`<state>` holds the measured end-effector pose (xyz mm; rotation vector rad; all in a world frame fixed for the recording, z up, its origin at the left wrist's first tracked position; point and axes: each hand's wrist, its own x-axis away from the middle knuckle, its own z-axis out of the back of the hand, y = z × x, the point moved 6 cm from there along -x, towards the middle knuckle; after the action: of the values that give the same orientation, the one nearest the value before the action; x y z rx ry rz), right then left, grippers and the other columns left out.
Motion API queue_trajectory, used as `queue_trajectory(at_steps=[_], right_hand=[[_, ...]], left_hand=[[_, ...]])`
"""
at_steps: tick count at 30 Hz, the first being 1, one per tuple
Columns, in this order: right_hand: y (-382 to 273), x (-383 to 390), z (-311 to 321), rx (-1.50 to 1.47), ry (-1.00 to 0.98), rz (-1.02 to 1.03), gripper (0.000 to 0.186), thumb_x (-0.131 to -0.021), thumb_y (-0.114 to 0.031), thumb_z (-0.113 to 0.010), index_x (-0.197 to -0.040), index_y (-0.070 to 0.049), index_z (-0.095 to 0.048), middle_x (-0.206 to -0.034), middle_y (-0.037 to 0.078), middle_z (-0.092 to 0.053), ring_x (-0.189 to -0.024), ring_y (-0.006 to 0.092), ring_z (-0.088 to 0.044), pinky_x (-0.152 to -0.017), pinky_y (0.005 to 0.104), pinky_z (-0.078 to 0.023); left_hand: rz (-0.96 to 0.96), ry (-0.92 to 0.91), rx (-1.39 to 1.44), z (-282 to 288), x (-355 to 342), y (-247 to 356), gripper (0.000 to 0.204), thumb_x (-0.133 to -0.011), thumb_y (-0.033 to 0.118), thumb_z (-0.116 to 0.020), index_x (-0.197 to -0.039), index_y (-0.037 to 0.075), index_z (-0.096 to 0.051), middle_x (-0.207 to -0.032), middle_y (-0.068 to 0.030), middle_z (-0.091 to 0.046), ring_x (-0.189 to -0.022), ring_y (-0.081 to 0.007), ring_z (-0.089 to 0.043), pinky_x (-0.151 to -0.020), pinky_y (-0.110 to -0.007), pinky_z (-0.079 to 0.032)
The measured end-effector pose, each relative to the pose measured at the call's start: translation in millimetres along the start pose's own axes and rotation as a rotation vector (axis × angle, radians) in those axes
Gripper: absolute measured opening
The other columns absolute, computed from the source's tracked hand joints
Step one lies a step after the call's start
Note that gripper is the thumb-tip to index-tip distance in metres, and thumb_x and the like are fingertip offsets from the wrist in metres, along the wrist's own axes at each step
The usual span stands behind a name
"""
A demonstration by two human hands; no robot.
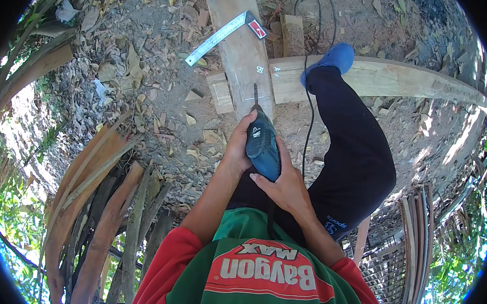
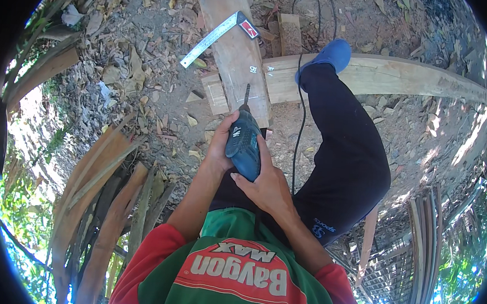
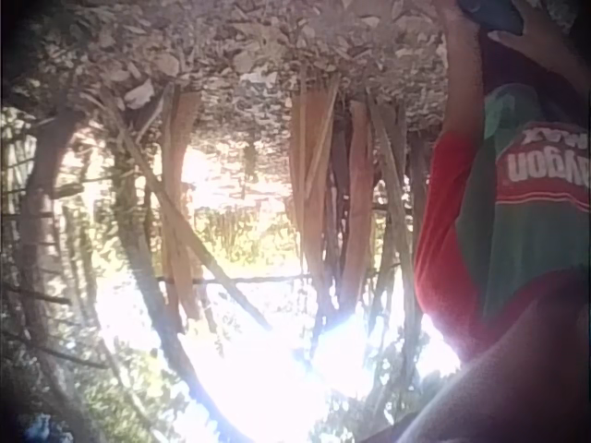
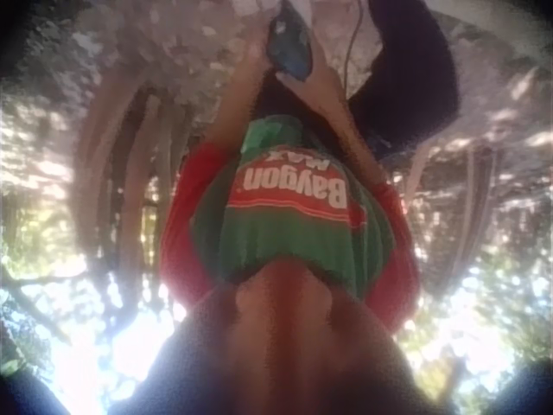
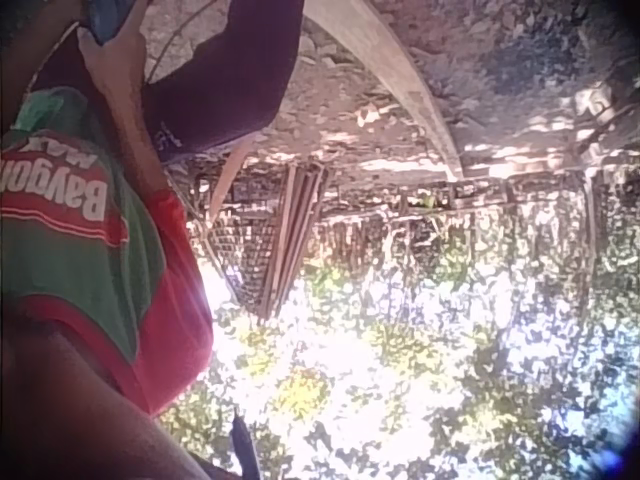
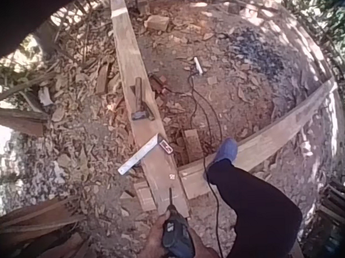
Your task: The person marks a wood beam with a pencil and ruler while sitting on the ground, then uses an electric drill to make several holes in the beam.
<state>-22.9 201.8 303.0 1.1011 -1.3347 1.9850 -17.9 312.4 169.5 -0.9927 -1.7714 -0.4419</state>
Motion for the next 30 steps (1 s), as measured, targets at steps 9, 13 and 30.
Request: queue_trajectory(at_steps=[9,13,30], right_hand=[[-1.9,0.0,0.4,-0.008,0.006,0.001,0.099,-0.079,-0.034,-0.076,-0.155,-0.006,-0.018,-0.109,0.034,-0.065,-0.101,0.0467,-0.067,-0.088,0.0468,-0.053],[-0.9,-0.3,-2.6,-0.098,0.051,0.0,0.098,-0.08,-0.034,-0.075,-0.154,-0.005,-0.017,-0.111,0.034,-0.065,-0.103,0.0466,-0.066,-0.09,0.046,-0.052],[2.6,-5.4,-21.8,-0.11,0.166,-0.053,0.105,-0.072,-0.038,-0.075,-0.154,-0.007,-0.018,-0.112,0.032,-0.065,-0.105,0.044,-0.066,-0.09,0.0458,-0.052]], left_hand=[[-0.017,0.034,0.002,-13.4,10.2,5.1,0.034,-0.092,0.04,-0.064,-0.101,0.007,-0.063,-0.085,-0.009,-0.069,-0.075,-0.0214,-0.068,-0.073,-0.037,-0.058],[-0.081,0.062,-0.055,-19.5,14.5,9.8,0.034,-0.092,0.041,-0.065,-0.101,0.008,-0.062,-0.087,-0.0066,-0.067,-0.078,-0.0189,-0.066,-0.074,-0.035,-0.056],[-0.465,0.109,-0.77,-22.4,95.6,20.0,0.096,-0.089,0.053,-0.066,-0.151,-0.007,-0.026,-0.149,-0.0217,-0.041,-0.14,-0.0304,-0.039,-0.112,-0.039,-0.034]])
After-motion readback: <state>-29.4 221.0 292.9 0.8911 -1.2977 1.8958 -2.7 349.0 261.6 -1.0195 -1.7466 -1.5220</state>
